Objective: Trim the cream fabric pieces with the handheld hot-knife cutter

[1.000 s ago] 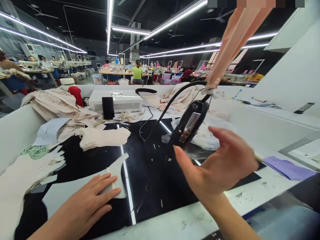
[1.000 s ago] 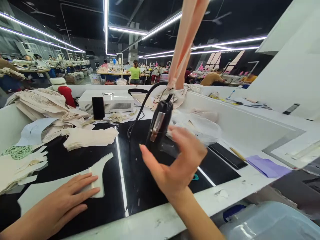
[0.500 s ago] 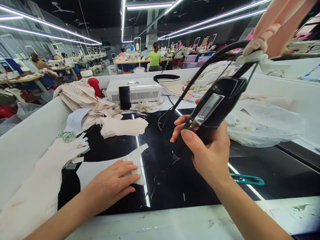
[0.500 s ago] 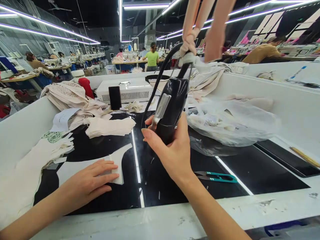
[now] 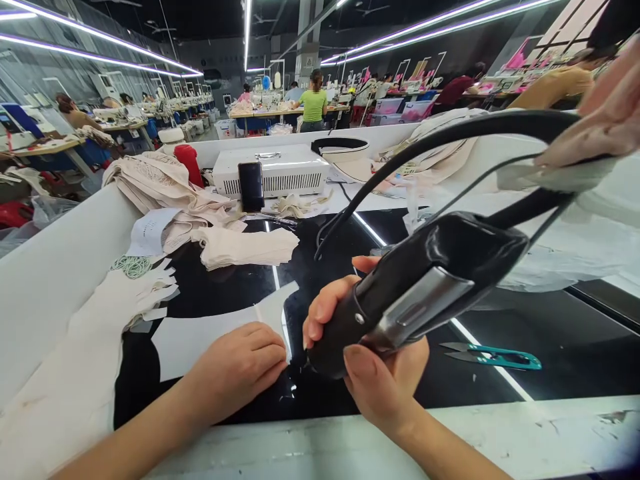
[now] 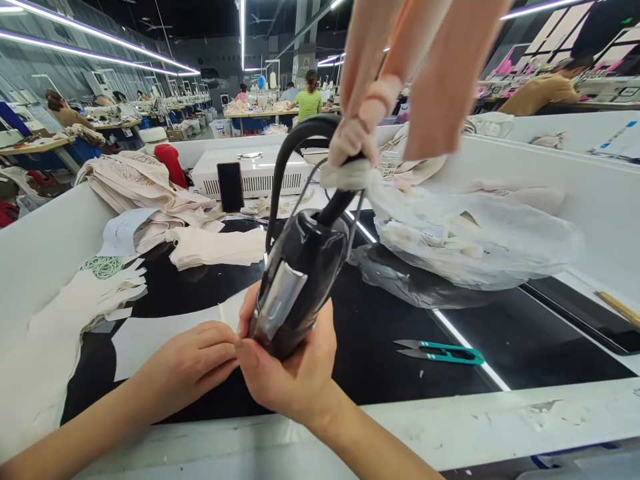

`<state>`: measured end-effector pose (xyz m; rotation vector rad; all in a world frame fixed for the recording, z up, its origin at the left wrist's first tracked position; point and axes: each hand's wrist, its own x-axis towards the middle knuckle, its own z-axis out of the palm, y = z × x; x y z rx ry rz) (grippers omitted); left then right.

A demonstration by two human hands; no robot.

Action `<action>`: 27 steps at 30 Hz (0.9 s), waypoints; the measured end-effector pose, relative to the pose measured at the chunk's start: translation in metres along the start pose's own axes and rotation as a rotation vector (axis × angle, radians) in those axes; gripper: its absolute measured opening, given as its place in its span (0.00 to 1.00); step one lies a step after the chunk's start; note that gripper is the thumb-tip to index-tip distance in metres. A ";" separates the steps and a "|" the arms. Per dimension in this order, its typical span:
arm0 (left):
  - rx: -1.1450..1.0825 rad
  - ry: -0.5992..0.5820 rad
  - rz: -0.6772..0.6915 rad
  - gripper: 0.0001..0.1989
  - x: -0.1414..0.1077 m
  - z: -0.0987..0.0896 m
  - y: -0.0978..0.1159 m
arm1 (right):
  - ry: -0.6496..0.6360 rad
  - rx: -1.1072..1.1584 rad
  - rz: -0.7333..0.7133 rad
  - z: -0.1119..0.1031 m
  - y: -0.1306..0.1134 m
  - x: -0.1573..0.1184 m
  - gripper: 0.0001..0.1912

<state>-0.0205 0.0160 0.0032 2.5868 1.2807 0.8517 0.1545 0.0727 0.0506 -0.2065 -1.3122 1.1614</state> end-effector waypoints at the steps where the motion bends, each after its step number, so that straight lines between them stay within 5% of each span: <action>1: -0.013 0.003 -0.005 0.10 -0.001 0.000 -0.001 | 0.004 -0.006 -0.005 0.002 0.002 0.000 0.22; 11: -0.054 0.002 -0.027 0.12 0.001 0.000 0.001 | 0.075 -0.026 0.008 0.009 0.011 0.003 0.27; 16: -0.075 0.001 -0.027 0.12 0.000 0.000 0.001 | 0.045 0.001 -0.005 0.007 0.010 0.003 0.21; 27: -0.056 -0.050 -0.183 0.06 0.004 0.003 -0.003 | 0.034 -0.024 -0.013 0.008 0.011 0.003 0.22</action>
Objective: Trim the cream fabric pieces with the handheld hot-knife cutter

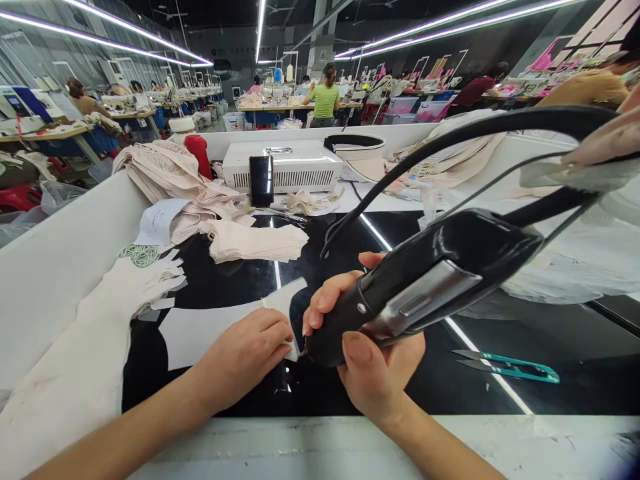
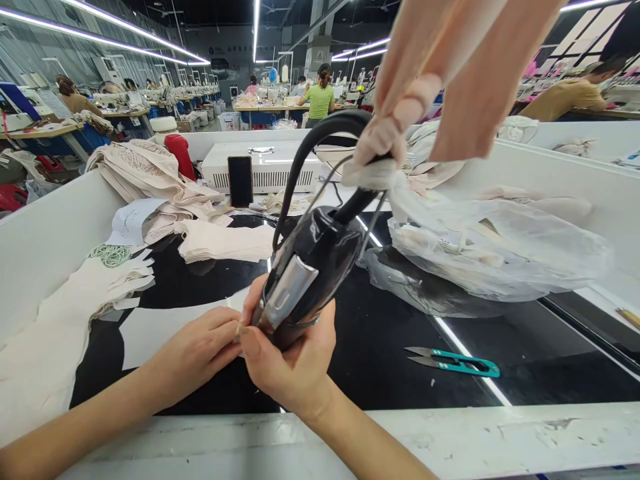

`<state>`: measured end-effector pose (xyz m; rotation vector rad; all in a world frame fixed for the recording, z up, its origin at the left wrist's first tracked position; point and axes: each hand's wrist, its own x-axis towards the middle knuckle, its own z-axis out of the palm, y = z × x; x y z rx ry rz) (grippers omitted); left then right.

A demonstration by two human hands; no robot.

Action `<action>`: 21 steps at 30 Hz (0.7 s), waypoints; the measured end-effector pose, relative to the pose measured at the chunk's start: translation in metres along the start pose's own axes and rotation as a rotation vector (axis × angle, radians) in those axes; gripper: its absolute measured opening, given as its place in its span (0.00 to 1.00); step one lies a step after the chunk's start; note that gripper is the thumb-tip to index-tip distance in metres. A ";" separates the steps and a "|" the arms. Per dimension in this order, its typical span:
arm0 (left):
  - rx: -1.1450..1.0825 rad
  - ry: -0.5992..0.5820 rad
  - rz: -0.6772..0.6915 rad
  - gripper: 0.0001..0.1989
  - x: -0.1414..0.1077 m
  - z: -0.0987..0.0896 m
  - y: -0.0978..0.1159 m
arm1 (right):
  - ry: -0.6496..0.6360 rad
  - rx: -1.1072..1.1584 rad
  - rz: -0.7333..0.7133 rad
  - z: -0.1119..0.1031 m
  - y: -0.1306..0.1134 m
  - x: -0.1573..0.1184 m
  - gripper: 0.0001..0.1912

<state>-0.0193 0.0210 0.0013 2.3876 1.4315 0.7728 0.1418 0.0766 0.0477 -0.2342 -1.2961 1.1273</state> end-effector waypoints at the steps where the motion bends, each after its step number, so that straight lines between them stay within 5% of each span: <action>1: 0.002 0.011 0.013 0.06 0.001 0.001 0.000 | -0.003 0.008 -0.009 0.000 0.000 0.000 0.21; 21: 0.195 -0.030 0.268 0.11 -0.014 -0.008 -0.008 | 0.007 0.032 0.008 0.000 0.001 -0.001 0.26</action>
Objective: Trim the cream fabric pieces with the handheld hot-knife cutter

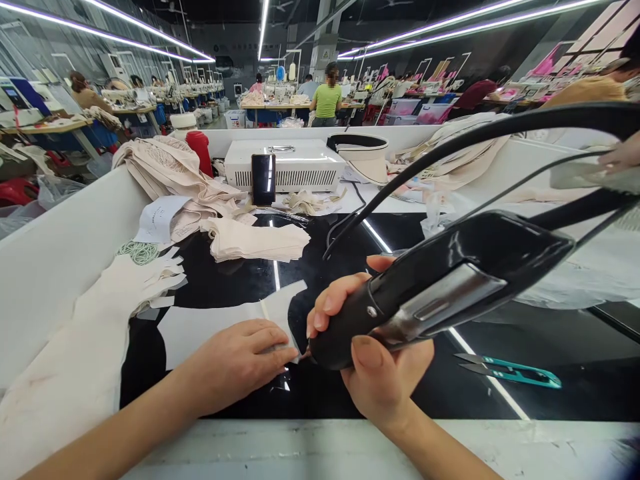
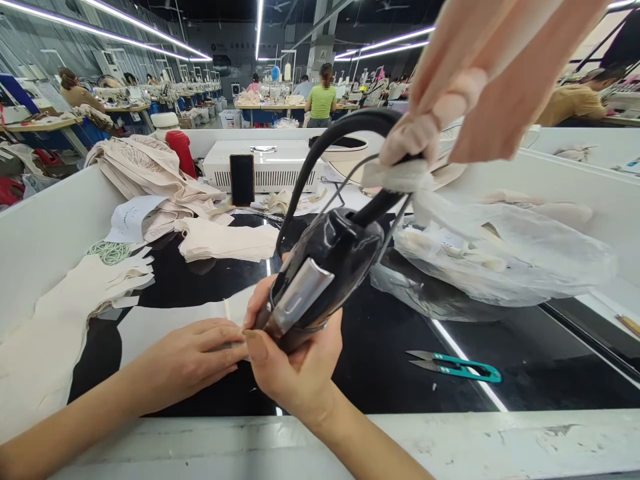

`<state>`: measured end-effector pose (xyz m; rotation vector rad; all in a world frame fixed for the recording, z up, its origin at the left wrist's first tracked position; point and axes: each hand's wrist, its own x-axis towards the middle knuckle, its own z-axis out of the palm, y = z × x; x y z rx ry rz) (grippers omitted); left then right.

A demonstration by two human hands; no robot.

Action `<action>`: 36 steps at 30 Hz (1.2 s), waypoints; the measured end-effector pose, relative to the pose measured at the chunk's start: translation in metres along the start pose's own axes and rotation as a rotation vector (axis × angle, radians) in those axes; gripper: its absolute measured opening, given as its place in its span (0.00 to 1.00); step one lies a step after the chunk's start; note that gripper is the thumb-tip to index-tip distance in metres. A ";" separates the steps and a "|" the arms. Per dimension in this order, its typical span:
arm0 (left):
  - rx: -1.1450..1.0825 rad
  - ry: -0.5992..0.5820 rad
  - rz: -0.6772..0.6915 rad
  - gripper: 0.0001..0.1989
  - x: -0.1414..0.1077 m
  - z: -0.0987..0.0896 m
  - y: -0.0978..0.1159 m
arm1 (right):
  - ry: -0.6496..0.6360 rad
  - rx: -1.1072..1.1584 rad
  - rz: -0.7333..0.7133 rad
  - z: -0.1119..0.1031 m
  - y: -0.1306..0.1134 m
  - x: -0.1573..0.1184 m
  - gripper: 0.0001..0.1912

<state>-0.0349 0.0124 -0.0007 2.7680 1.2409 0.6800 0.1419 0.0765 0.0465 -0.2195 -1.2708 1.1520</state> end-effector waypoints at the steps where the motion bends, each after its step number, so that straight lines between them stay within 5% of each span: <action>1: 0.008 0.011 0.004 0.11 0.000 0.000 0.000 | 0.003 0.000 0.001 0.000 0.000 0.000 0.26; 36: 0.046 0.106 0.043 0.10 -0.003 0.007 0.001 | 0.054 0.050 0.034 0.001 0.001 0.005 0.26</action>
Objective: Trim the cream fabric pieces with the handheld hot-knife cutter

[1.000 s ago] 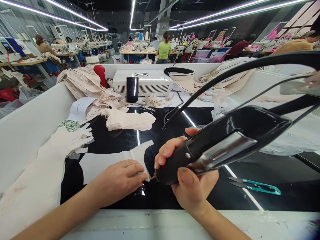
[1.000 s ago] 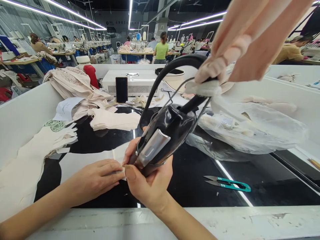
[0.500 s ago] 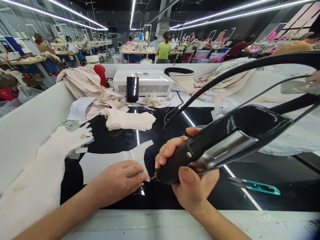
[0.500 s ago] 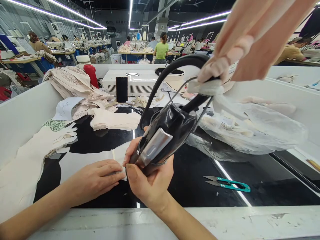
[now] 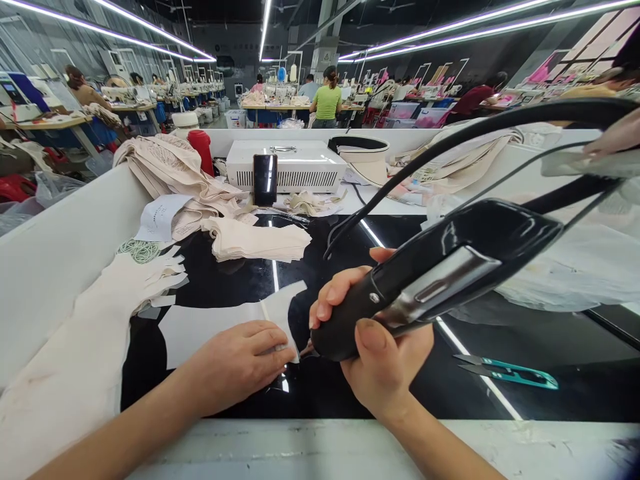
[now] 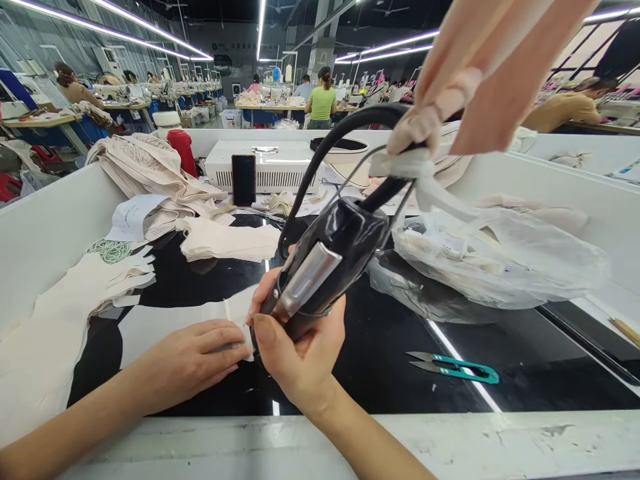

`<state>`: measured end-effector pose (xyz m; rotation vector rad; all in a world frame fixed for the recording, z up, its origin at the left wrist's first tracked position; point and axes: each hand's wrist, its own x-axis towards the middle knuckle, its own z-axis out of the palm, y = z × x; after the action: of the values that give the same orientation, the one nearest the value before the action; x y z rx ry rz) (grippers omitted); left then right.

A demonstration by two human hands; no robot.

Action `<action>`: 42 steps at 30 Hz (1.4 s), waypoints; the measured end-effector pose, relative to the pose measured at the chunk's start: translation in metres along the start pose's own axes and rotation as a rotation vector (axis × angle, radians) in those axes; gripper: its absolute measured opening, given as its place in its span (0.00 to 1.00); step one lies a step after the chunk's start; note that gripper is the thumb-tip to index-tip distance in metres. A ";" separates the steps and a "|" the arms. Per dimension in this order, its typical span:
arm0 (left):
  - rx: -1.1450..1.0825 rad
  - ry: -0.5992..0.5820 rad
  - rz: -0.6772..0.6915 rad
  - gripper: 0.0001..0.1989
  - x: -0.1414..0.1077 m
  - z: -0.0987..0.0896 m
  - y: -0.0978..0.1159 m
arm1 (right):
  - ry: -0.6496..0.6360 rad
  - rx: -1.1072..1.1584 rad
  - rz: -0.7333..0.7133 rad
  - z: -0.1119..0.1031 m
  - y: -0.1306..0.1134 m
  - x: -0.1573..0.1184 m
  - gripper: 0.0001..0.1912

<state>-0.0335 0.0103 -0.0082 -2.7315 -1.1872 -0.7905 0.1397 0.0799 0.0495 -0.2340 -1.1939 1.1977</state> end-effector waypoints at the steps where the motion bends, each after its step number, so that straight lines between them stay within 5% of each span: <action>1: -0.001 -0.001 0.000 0.10 0.000 0.000 0.000 | -0.003 -0.005 0.000 0.000 0.000 0.000 0.26; 42: -0.114 -0.011 -0.082 0.13 -0.001 -0.011 -0.004 | -0.029 -0.075 0.019 0.003 -0.004 -0.010 0.17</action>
<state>-0.0415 0.0096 0.0002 -2.7957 -1.3032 -0.8803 0.1406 0.0687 0.0479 -0.2860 -1.2659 1.1776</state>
